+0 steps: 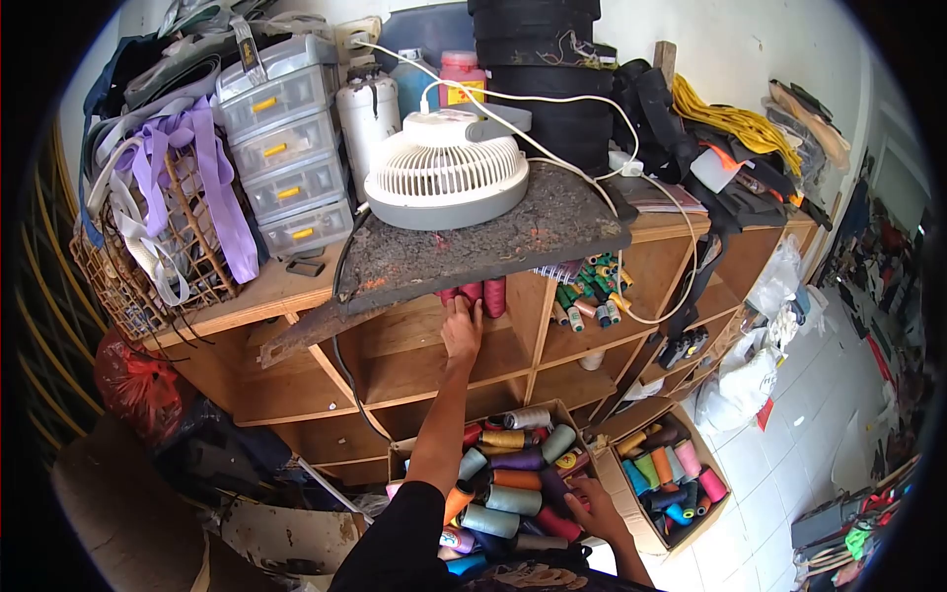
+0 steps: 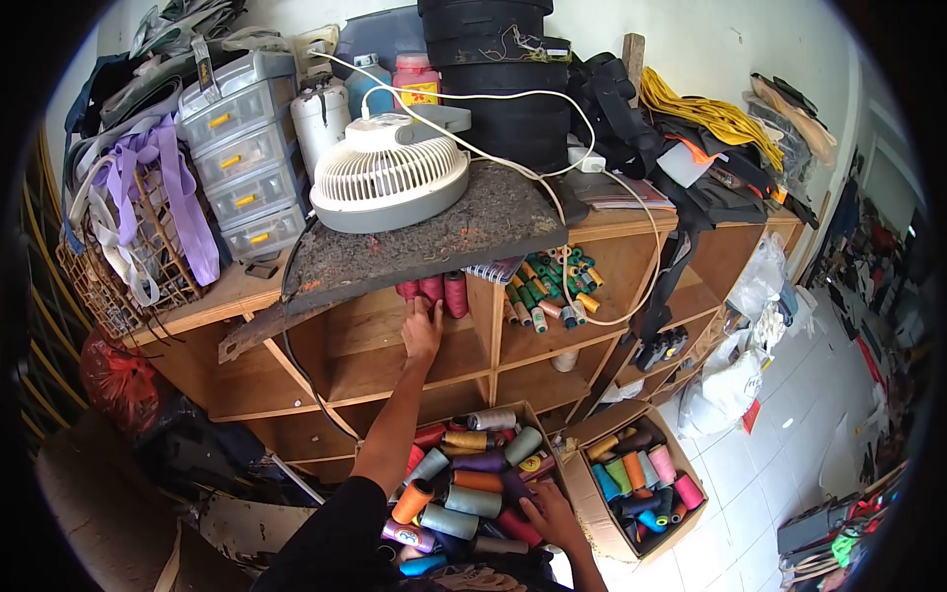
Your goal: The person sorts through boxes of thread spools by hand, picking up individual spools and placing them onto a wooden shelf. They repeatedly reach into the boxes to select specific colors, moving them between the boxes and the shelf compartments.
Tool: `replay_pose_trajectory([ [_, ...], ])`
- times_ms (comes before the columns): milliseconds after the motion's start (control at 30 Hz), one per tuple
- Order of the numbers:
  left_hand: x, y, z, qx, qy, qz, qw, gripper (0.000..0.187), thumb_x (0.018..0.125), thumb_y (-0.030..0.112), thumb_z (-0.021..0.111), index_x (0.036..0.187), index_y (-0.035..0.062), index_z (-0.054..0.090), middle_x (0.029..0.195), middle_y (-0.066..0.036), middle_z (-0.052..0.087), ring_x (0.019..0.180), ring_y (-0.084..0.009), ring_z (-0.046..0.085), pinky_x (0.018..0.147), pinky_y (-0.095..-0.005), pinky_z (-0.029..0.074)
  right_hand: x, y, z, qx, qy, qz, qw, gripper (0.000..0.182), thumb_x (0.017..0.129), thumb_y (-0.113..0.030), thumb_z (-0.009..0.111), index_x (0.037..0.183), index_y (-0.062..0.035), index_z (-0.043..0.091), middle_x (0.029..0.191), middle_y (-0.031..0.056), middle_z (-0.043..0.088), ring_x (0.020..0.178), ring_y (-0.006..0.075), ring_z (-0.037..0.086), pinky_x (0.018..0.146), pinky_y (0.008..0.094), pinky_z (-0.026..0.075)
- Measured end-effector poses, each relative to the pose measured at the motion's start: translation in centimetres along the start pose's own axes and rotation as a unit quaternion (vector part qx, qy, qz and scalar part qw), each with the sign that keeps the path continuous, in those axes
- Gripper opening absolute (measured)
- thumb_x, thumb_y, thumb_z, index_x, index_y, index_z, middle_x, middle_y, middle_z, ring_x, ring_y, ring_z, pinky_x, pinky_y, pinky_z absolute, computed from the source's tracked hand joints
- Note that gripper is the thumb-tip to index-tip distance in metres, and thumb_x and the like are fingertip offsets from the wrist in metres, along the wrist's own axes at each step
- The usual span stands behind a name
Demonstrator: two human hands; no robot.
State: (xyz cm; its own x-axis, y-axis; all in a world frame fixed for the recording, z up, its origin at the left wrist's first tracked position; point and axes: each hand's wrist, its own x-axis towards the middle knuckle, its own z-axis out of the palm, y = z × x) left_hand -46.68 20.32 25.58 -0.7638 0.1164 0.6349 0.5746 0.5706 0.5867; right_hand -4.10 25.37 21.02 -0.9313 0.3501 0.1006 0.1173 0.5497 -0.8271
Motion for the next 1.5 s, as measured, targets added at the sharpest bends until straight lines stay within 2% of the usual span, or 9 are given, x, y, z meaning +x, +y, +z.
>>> replay_pose_trajectory([
  [67, 0.0, -0.3, 0.5, 0.024, 0.015, 0.028, 0.999, 0.019, 0.095, 0.025, 0.055, 0.092, 0.006, 0.051, 0.089, -0.017, 0.056, 0.079, -0.0405, 0.061, 0.065, -0.0514, 0.049, 0.2, -0.1, 0.1, 0.022, -0.007, 0.031, 0.999, 0.04, 0.091, -0.024, 0.062, 0.122, 0.0004, 0.055, 0.109, 0.0215, 0.058, 0.101, 0.035, 0.06, 0.088, 0.0401, 0.048],
  [200, -0.1, -0.7, 0.6, 0.015, 0.014, 0.043, 0.999, 0.012, 0.096, 0.017, 0.049, 0.093, 0.0048, 0.051, 0.09, -0.018, 0.056, 0.084, -0.041, 0.059, 0.068, -0.0505, 0.05, 0.4, -0.8, 0.0, 0.0, -0.025, 0.028, 0.999, 0.041, 0.091, -0.025, 0.061, 0.122, 0.0005, 0.055, 0.111, 0.0218, 0.058, 0.102, 0.0357, 0.059, 0.088, 0.0405, 0.048],
  [700, 0.1, 0.2, 0.1, 0.008, 0.013, 0.024, 1.0, 0.019, 0.091, 0.024, 0.059, 0.086, 0.0065, 0.053, 0.086, -0.013, 0.057, 0.083, -0.0351, 0.059, 0.072, -0.0483, 0.048, -0.5, 0.5, 0.3, -0.035, -0.029, 0.033, 0.998, 0.041, 0.091, -0.029, 0.062, 0.121, -0.0018, 0.057, 0.115, 0.0216, 0.059, 0.105, 0.0362, 0.059, 0.088, 0.04, 0.049],
  [900, 0.0, -0.3, 0.1, 0.059, 0.05, 0.116, 0.99, 0.012, 0.09, 0.018, 0.057, 0.085, 0.0071, 0.053, 0.084, -0.012, 0.058, 0.082, -0.0334, 0.061, 0.072, -0.0445, 0.047, -0.4, -0.1, 0.2, -0.051, -0.035, 0.035, 0.997, 0.039, 0.091, -0.028, 0.063, 0.119, -0.0012, 0.059, 0.113, 0.0214, 0.06, 0.102, 0.0353, 0.061, 0.085, 0.0397, 0.05],
  [967, -0.1, -0.3, -0.2, 0.027, 0.037, 0.09, 0.995, 0.012, 0.09, 0.017, 0.057, 0.086, 0.0061, 0.053, 0.085, -0.013, 0.058, 0.082, -0.0347, 0.06, 0.073, -0.0455, 0.047, -0.1, 0.0, 0.5, -0.055, -0.008, -0.003, 0.998, 0.038, 0.09, -0.026, 0.064, 0.117, 0.0016, 0.06, 0.106, 0.0204, 0.061, 0.094, 0.0325, 0.062, 0.08, 0.0381, 0.05],
  [1067, -0.1, -0.8, -0.2, -0.018, 0.04, 0.058, 0.997, 0.014, 0.089, 0.017, 0.057, 0.086, 0.0041, 0.053, 0.084, -0.016, 0.059, 0.082, -0.0372, 0.06, 0.073, -0.0475, 0.046, -0.1, -0.8, 0.1, -0.049, -0.038, 0.044, 0.997, 0.04, 0.091, -0.029, 0.062, 0.12, -0.0009, 0.058, 0.116, 0.0228, 0.059, 0.106, 0.0375, 0.059, 0.089, 0.0407, 0.049],
  [1200, -0.2, -1.4, 0.0, -0.036, 0.048, 0.017, 0.998, 0.014, 0.091, 0.014, 0.053, 0.089, 0.0007, 0.051, 0.077, -0.021, 0.058, 0.075, -0.0444, 0.057, 0.069, -0.0517, 0.046, -0.4, -0.6, 0.2, -0.047, -0.044, 0.05, 0.997, 0.04, 0.091, -0.029, 0.062, 0.119, 0.0002, 0.058, 0.116, 0.0231, 0.06, 0.108, 0.0376, 0.058, 0.092, 0.041, 0.047],
  [1400, -0.1, -0.8, -0.7, -0.049, 0.004, 0.005, 0.999, 0.018, 0.089, 0.019, 0.06, 0.089, 0.0027, 0.053, 0.075, -0.017, 0.057, 0.069, -0.0391, 0.058, 0.063, -0.0502, 0.046, -0.7, -0.5, 0.3, -0.044, -0.038, 0.044, 0.997, 0.041, 0.091, -0.029, 0.061, 0.119, 0.0011, 0.058, 0.116, 0.0231, 0.06, 0.109, 0.0376, 0.058, 0.093, 0.0408, 0.046],
  [1500, -0.2, 0.1, -0.9, -0.002, 0.04, 0.087, 0.995, 0.021, 0.086, 0.026, 0.065, 0.086, 0.0081, 0.055, 0.082, -0.011, 0.057, 0.078, -0.0315, 0.06, 0.068, -0.0444, 0.045, -0.8, -0.4, 0.3, -0.039, -0.04, 0.047, 0.997, 0.041, 0.091, -0.029, 0.061, 0.119, 0.0015, 0.058, 0.115, 0.023, 0.06, 0.109, 0.0375, 0.058, 0.093, 0.0406, 0.046],
])
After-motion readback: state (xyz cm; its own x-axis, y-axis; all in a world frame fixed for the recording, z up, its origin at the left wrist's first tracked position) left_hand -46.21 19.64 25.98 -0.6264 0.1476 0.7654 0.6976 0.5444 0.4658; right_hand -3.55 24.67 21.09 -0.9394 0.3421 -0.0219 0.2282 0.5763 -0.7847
